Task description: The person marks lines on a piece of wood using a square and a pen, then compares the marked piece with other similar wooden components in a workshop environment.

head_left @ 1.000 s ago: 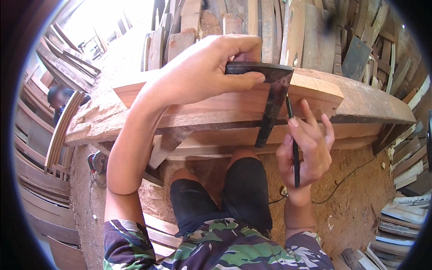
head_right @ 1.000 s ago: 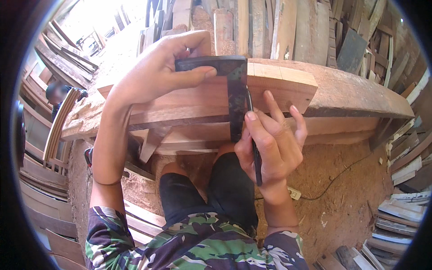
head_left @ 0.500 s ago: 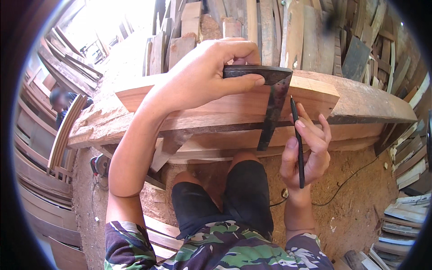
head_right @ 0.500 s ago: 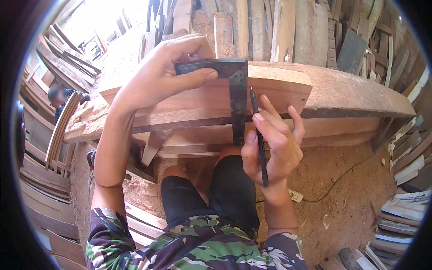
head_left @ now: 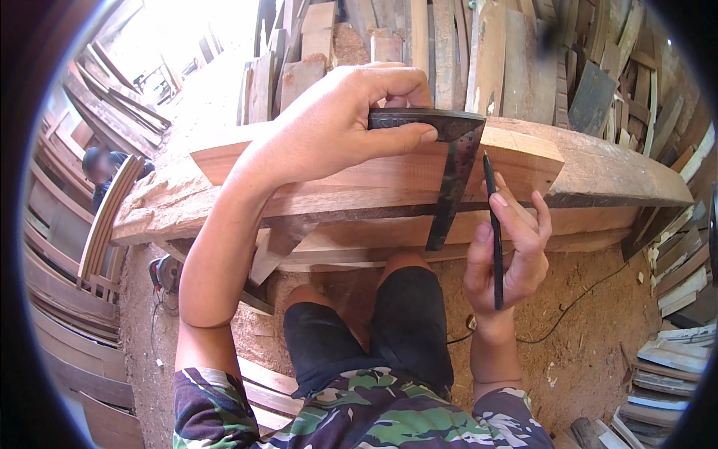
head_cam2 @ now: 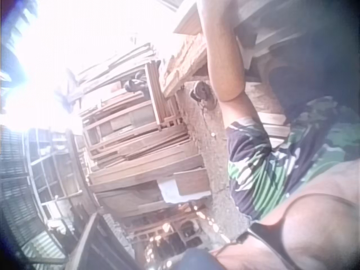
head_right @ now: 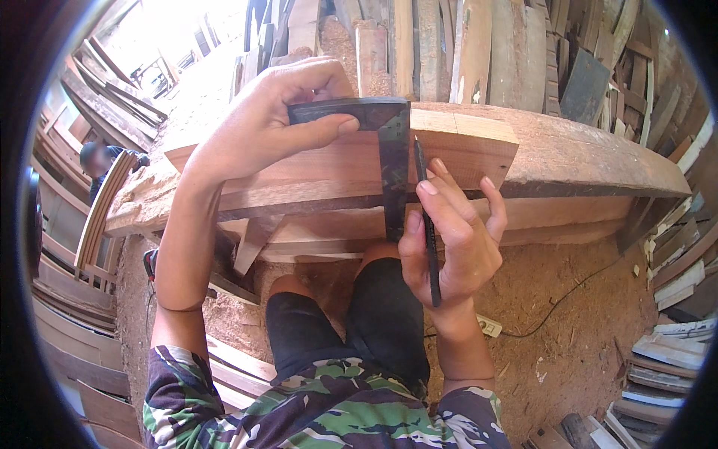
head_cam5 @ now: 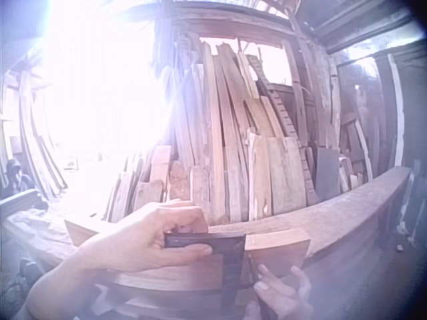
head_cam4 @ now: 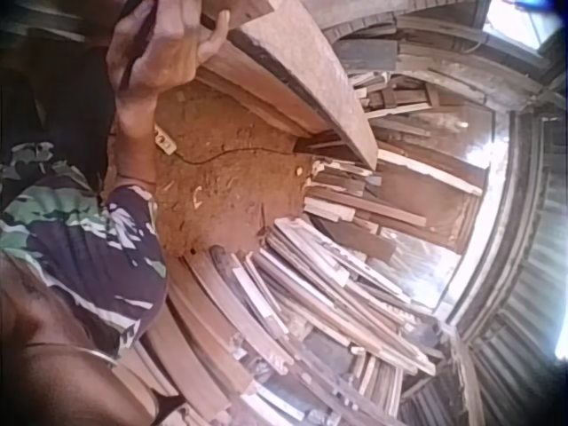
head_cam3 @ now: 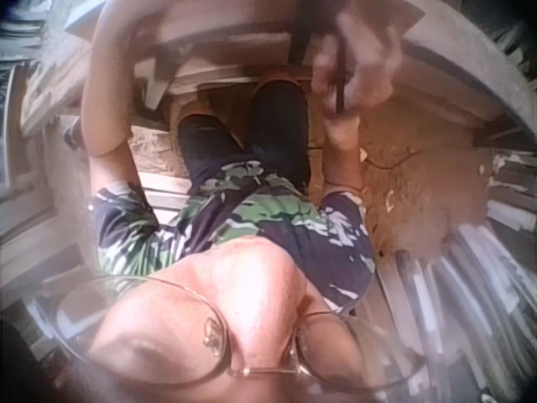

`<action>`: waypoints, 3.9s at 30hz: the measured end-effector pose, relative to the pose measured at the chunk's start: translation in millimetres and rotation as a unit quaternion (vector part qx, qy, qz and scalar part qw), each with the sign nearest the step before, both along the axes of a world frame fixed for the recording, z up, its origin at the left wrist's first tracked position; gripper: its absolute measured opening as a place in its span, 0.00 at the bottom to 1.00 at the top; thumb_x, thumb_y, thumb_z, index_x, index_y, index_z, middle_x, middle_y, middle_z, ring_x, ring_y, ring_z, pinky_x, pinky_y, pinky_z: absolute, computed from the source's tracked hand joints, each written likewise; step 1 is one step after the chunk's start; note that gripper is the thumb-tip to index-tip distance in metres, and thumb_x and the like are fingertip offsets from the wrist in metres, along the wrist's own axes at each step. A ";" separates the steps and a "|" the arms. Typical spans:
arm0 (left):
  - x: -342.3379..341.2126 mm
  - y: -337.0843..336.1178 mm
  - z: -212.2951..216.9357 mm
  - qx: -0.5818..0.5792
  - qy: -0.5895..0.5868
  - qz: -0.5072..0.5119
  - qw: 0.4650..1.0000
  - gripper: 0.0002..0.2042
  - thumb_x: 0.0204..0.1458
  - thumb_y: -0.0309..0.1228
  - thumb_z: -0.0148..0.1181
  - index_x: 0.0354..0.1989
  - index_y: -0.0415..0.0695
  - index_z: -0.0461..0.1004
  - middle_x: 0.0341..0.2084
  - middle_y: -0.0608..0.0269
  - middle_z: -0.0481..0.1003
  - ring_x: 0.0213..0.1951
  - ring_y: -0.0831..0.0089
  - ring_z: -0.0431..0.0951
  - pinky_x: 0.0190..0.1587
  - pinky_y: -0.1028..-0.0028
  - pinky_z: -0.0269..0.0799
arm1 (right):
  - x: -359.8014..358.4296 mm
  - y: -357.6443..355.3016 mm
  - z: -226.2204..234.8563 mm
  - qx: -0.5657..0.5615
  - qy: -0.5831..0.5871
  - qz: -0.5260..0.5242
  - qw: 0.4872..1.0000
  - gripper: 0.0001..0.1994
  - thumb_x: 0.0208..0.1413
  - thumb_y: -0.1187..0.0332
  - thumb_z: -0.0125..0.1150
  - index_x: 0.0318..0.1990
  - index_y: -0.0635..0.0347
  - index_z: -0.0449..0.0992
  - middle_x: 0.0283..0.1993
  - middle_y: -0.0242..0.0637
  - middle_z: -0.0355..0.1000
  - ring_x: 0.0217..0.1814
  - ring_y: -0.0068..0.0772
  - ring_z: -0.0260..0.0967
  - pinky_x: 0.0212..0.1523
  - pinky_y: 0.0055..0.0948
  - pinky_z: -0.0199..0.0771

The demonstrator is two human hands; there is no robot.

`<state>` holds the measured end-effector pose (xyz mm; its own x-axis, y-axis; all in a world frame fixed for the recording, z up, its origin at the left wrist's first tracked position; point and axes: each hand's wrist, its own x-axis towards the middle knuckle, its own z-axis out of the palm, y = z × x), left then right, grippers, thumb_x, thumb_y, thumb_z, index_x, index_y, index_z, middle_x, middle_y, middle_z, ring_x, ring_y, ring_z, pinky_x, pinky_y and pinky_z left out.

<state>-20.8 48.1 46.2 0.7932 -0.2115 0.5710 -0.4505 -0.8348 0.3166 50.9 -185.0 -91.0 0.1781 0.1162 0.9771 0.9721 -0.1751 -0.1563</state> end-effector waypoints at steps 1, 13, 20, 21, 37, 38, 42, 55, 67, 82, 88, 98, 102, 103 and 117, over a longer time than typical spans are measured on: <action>0.1 0.3 -0.4 -0.001 0.002 0.001 1.000 0.15 0.60 0.38 0.70 0.38 0.38 0.75 0.26 0.52 0.70 0.30 0.60 0.69 0.37 0.63 0.67 | -0.8 0.2 0.6 -0.003 -0.001 -0.006 1.000 0.16 0.61 0.77 0.66 0.56 0.57 0.78 0.53 0.44 0.86 0.60 0.46 0.85 0.76 0.51 0.59; -2.1 -1.2 1.6 0.015 0.014 0.010 1.000 0.17 0.61 0.41 0.70 0.39 0.38 0.75 0.27 0.49 0.72 0.32 0.56 0.71 0.38 0.61 0.69 | -10.8 -6.5 -0.3 -0.034 -0.013 -0.032 0.999 0.13 0.59 0.76 0.66 0.52 0.56 0.82 0.43 0.37 0.85 0.57 0.47 0.86 0.76 0.53 0.59; -1.6 -5.4 4.5 0.033 0.010 0.015 0.999 0.17 0.60 0.41 0.70 0.40 0.37 0.75 0.28 0.49 0.73 0.33 0.53 0.72 0.39 0.60 0.69 | 8.2 -20.3 -2.2 0.073 0.013 0.025 0.997 0.11 0.64 0.74 0.59 0.53 0.61 0.76 0.47 0.46 0.83 0.65 0.58 0.80 0.78 0.55 0.55; -0.3 -8.2 8.2 0.052 0.004 0.020 0.998 0.17 0.60 0.41 0.70 0.39 0.37 0.75 0.28 0.48 0.73 0.33 0.53 0.73 0.40 0.60 0.69 | 12.1 -23.6 -0.7 0.092 0.013 0.021 0.995 0.12 0.65 0.74 0.58 0.54 0.63 0.74 0.48 0.48 0.83 0.68 0.61 0.78 0.78 0.55 0.54; 22.6 -30.7 4.0 0.036 -0.004 -0.002 0.999 0.16 0.60 0.38 0.70 0.38 0.37 0.76 0.27 0.51 0.72 0.31 0.58 0.72 0.37 0.62 0.69 | 18.7 -29.8 -3.8 0.031 -0.010 0.016 0.999 0.16 0.60 0.77 0.62 0.55 0.57 0.77 0.51 0.44 0.83 0.64 0.56 0.82 0.76 0.51 0.59; 22.9 -30.6 3.8 0.044 -0.011 -0.002 0.999 0.16 0.60 0.38 0.70 0.38 0.37 0.76 0.26 0.51 0.72 0.30 0.58 0.72 0.37 0.62 0.69 | 18.3 -30.1 -3.3 0.027 -0.010 0.011 1.000 0.16 0.60 0.77 0.63 0.56 0.56 0.77 0.51 0.43 0.83 0.64 0.55 0.82 0.76 0.51 0.59; 22.9 -31.2 5.1 0.040 0.003 -0.002 0.999 0.14 0.60 0.37 0.71 0.37 0.37 0.76 0.26 0.55 0.72 0.31 0.64 0.71 0.38 0.65 0.68 | 19.3 -30.1 -2.9 0.027 -0.009 0.005 1.000 0.17 0.60 0.77 0.63 0.57 0.56 0.77 0.52 0.44 0.84 0.64 0.53 0.82 0.76 0.50 0.59; 19.9 -31.9 8.3 0.028 0.034 0.005 0.999 0.12 0.61 0.35 0.71 0.38 0.38 0.77 0.27 0.61 0.73 0.34 0.71 0.71 0.42 0.69 0.68 | 16.1 -27.3 1.0 0.019 -0.019 -0.029 0.999 0.17 0.61 0.76 0.66 0.57 0.55 0.79 0.52 0.41 0.85 0.63 0.48 0.83 0.78 0.48 0.56; 22.8 -30.1 1.5 0.027 0.012 -0.023 0.999 0.16 0.60 0.39 0.71 0.42 0.37 0.77 0.28 0.54 0.73 0.32 0.64 0.71 0.40 0.65 0.70 | 11.5 -26.3 -2.5 0.027 -0.003 -0.039 0.999 0.16 0.61 0.77 0.68 0.56 0.55 0.81 0.53 0.40 0.86 0.62 0.46 0.83 0.77 0.46 0.56; 21.8 -30.6 1.8 0.022 0.017 -0.009 1.000 0.17 0.60 0.42 0.71 0.43 0.38 0.77 0.26 0.51 0.72 0.29 0.60 0.70 0.37 0.63 0.69 | -12.2 -46.4 -34.8 -0.079 0.060 -0.075 0.992 0.16 0.58 0.80 0.67 0.53 0.58 0.83 0.50 0.41 0.85 0.63 0.48 0.82 0.74 0.51 0.59; 25.4 -26.7 2.0 0.043 -0.014 -0.015 0.999 0.17 0.60 0.41 0.71 0.41 0.38 0.78 0.26 0.49 0.74 0.31 0.57 0.75 0.38 0.62 0.71 | -9.1 -51.1 -45.3 -0.015 0.088 -0.051 0.995 0.15 0.63 0.75 0.67 0.57 0.61 0.81 0.49 0.45 0.84 0.59 0.48 0.82 0.68 0.48 0.65; 5.7 -57.3 10.0 0.014 -0.076 -0.011 0.997 0.13 0.58 0.38 0.73 0.39 0.41 0.82 0.31 0.58 0.77 0.38 0.65 0.78 0.41 0.65 0.74 | -17.0 -5.4 -62.8 0.097 0.193 -0.040 0.976 0.36 0.55 0.69 0.81 0.70 0.64 0.70 0.55 0.43 0.67 0.52 0.39 0.71 0.57 0.37 0.71; -2.8 -59.5 11.6 -0.025 -0.026 -0.003 0.999 0.14 0.57 0.40 0.74 0.40 0.40 0.83 0.31 0.56 0.79 0.38 0.63 0.80 0.41 0.65 0.77 | -19.7 -5.3 -58.1 0.050 0.160 -0.092 0.982 0.33 0.59 0.70 0.78 0.70 0.64 0.71 0.56 0.43 0.65 0.53 0.38 0.69 0.56 0.38 0.71; -2.5 -57.5 8.5 -0.020 -0.037 -0.004 0.999 0.15 0.57 0.41 0.74 0.40 0.40 0.83 0.32 0.54 0.80 0.40 0.59 0.82 0.41 0.63 0.78 | -19.0 -7.2 -58.8 0.044 0.148 -0.106 0.982 0.32 0.60 0.72 0.76 0.70 0.64 0.70 0.57 0.43 0.65 0.53 0.38 0.69 0.57 0.38 0.71; -5.8 -43.8 -30.3 0.077 -0.125 0.151 0.978 0.32 0.68 0.61 0.52 0.37 0.39 0.83 0.38 0.51 0.83 0.54 0.52 0.77 0.63 0.51 0.67 | 18.4 -69.5 -64.3 0.166 0.163 -0.140 0.963 0.20 0.76 0.68 0.59 0.69 0.69 0.74 0.65 0.44 0.74 0.46 0.25 0.73 0.36 0.25 0.73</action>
<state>-26.7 4.4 15.9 0.6722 -0.0873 0.7352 -0.2230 -0.9708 0.0885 69.3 -254.6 -155.3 0.4603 -0.2893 0.8393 0.7842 -0.3107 -0.5372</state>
